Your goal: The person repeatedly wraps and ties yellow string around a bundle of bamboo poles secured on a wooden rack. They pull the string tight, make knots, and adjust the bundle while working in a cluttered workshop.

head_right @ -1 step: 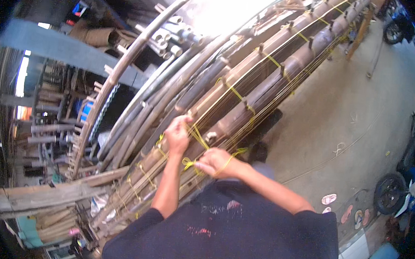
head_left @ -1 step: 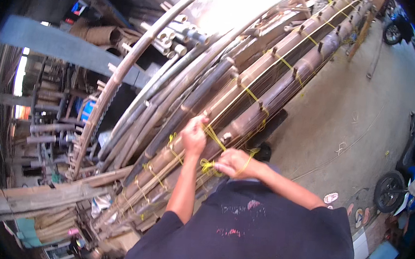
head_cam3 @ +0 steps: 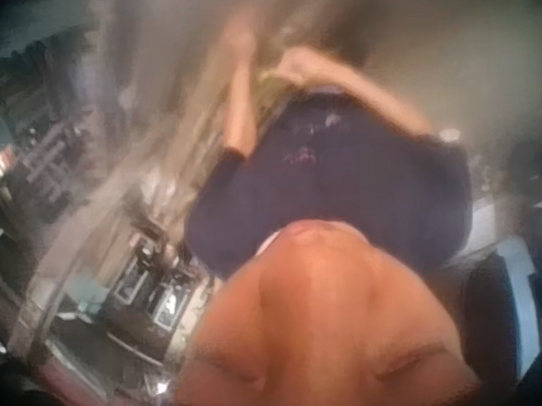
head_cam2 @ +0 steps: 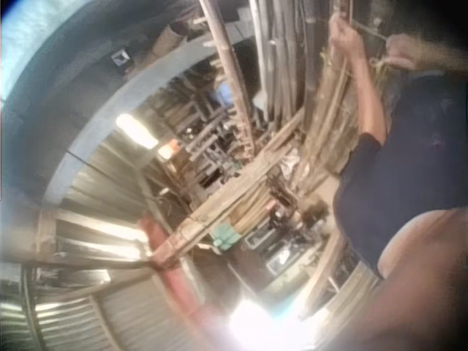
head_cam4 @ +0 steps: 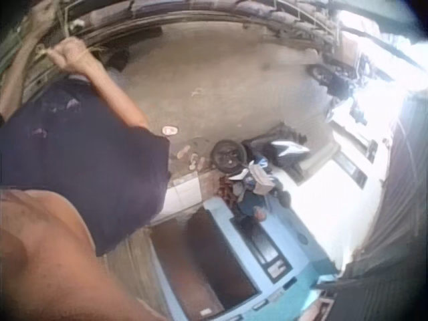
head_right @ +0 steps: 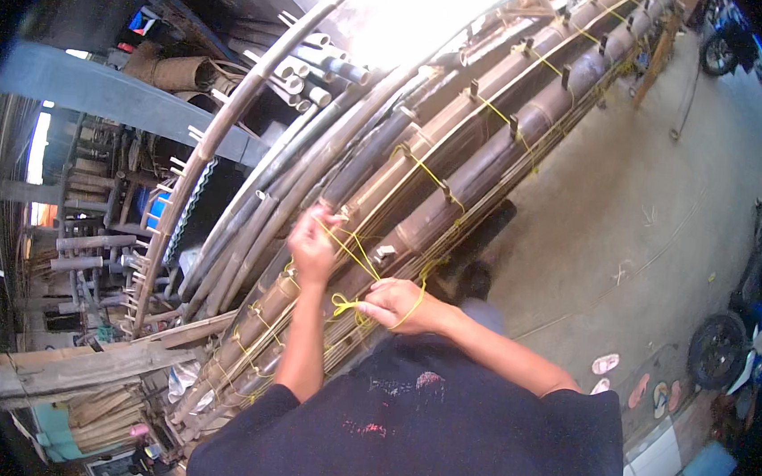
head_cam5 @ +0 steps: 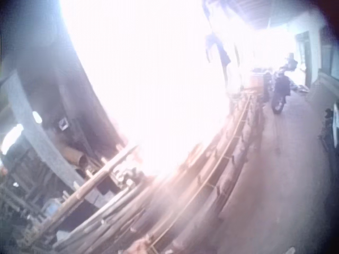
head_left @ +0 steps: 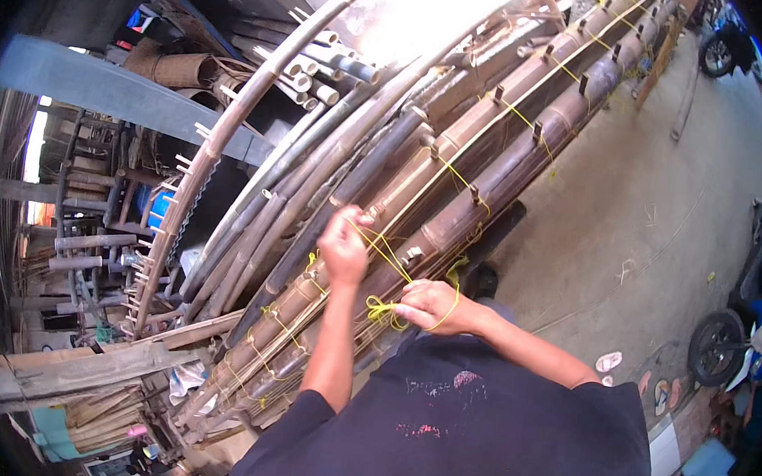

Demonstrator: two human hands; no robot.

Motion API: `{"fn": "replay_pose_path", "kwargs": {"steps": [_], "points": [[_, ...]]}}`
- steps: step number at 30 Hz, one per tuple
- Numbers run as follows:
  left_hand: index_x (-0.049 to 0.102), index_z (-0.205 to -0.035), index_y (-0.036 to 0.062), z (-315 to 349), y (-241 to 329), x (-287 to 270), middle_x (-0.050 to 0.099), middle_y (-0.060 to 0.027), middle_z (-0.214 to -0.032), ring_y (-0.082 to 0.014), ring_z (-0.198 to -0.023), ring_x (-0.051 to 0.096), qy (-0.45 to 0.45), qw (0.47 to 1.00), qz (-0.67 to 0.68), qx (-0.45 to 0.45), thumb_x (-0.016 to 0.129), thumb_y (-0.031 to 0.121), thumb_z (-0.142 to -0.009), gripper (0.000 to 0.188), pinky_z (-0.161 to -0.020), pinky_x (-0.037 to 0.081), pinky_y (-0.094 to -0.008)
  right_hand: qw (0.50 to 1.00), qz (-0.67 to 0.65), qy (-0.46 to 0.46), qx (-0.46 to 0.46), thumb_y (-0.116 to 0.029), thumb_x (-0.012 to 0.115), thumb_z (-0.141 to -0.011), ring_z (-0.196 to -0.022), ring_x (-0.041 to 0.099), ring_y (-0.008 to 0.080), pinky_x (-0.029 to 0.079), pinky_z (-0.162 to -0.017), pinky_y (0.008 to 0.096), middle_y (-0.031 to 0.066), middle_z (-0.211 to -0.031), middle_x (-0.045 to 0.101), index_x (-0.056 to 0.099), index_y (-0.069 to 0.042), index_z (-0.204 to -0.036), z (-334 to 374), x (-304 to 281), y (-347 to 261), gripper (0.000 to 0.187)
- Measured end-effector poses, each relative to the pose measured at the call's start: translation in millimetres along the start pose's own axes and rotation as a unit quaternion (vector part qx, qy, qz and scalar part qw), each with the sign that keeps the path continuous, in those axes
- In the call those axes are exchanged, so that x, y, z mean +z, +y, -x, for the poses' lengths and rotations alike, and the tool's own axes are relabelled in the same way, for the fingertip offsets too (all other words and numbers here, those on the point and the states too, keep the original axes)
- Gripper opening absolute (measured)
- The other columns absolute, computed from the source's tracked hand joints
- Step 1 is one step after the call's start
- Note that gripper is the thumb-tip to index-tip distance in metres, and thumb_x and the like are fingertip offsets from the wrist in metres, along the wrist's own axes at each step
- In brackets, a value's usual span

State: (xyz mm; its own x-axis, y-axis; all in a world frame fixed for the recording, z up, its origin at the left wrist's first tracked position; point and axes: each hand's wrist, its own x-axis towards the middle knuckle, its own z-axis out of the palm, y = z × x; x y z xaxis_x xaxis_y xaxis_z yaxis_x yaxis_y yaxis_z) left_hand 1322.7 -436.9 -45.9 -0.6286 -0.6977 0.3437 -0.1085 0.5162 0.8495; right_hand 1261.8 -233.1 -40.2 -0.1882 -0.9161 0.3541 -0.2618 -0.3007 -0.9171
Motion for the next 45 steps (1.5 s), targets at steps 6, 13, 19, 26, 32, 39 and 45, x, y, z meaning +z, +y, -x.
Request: {"fn": "replay_pose_path", "kwargs": {"steps": [6,13,19,26,32,39,45], "points": [[0.069,-0.106,0.0051,-79.0,-93.2,23.7,0.071,-0.0206,-0.091,-0.0316,-0.084,0.071,-0.003,0.978,-0.206,-0.028,0.053,0.015,-0.098,0.021,-0.069,0.052,-0.0410,0.991,0.126,-0.017,-0.034,-0.027,0.051,-0.100,-0.068,0.058,0.0352,0.048,-0.087,0.0423,0.0169,-0.061,0.054,0.056,-0.003,-0.066,2.0,24.7,44.1,0.042],[0.069,-0.105,0.0081,-91.0,-56.5,18.1,0.068,-0.0226,-0.087,-0.0410,-0.084,0.068,0.019,0.987,-0.154,-0.033,0.052,0.020,-0.097,0.023,-0.067,0.050,-0.0466,0.990,0.100,-0.006,0.101,-0.031,0.050,-0.100,-0.071,0.058,0.0376,0.047,-0.070,0.0462,0.0213,-0.069,0.056,0.058,0.001,-0.073,3.0,-6.0,-20.5,0.043],[0.068,-0.103,0.0073,-78.5,-105.9,15.0,0.068,-0.0251,-0.087,-0.0443,-0.085,0.066,-0.027,0.969,-0.243,-0.030,0.049,0.020,-0.096,0.024,-0.073,0.050,-0.0529,0.975,0.172,0.005,0.140,-0.033,0.051,-0.100,-0.070,0.058,0.0381,0.047,-0.068,0.0461,0.0210,-0.068,0.056,0.058,0.000,-0.071,32.7,26.3,36.4,0.044],[0.071,-0.103,0.0068,-107.4,-139.7,2.2,0.067,-0.0277,-0.094,-0.0450,-0.092,0.066,-0.071,0.954,-0.284,-0.067,0.048,0.028,-0.093,0.033,-0.083,0.051,-0.0530,0.966,-0.135,0.179,0.126,-0.035,0.046,-0.104,-0.087,0.065,0.0178,0.051,-0.085,0.0355,0.0067,-0.092,0.070,0.060,-0.005,-0.076,35.8,51.5,58.1,0.043],[0.066,-0.099,-0.0015,-205.7,-152.4,-249.8,0.063,-0.0089,-0.074,-0.0145,-0.061,0.061,0.166,0.945,0.216,-0.179,0.057,0.011,-0.093,0.016,-0.051,0.051,-0.0297,0.587,-0.623,0.497,0.142,-0.043,0.046,-0.103,-0.108,0.060,0.0213,0.049,-0.094,0.0392,0.0066,-0.117,0.064,0.059,-0.012,-0.110,97.4,89.1,90.6,0.035],[0.072,-0.094,0.0033,-74.3,-91.9,-276.5,0.069,-0.0192,-0.106,-0.0365,-0.097,0.067,-0.122,0.923,-0.366,0.006,0.056,0.016,-0.084,0.022,-0.085,0.052,-0.0435,0.616,-0.647,0.159,0.420,-0.054,0.048,-0.099,-0.098,0.063,0.0214,0.053,-0.085,0.0420,0.0097,-0.105,0.065,0.058,-0.009,-0.121,33.2,211.3,64.6,0.050],[0.053,-0.120,0.0094,102.2,-91.6,-150.8,0.065,-0.0259,-0.110,-0.0411,-0.105,0.063,-0.268,0.904,-0.302,-0.143,0.066,0.030,-0.090,0.038,-0.087,0.050,-0.0496,0.785,-0.387,0.474,0.095,-0.023,0.047,-0.100,-0.074,0.058,0.0167,0.050,-0.073,0.0333,0.0036,-0.081,0.060,0.058,-0.009,-0.087,-89.3,235.3,39.1,0.022]]}}
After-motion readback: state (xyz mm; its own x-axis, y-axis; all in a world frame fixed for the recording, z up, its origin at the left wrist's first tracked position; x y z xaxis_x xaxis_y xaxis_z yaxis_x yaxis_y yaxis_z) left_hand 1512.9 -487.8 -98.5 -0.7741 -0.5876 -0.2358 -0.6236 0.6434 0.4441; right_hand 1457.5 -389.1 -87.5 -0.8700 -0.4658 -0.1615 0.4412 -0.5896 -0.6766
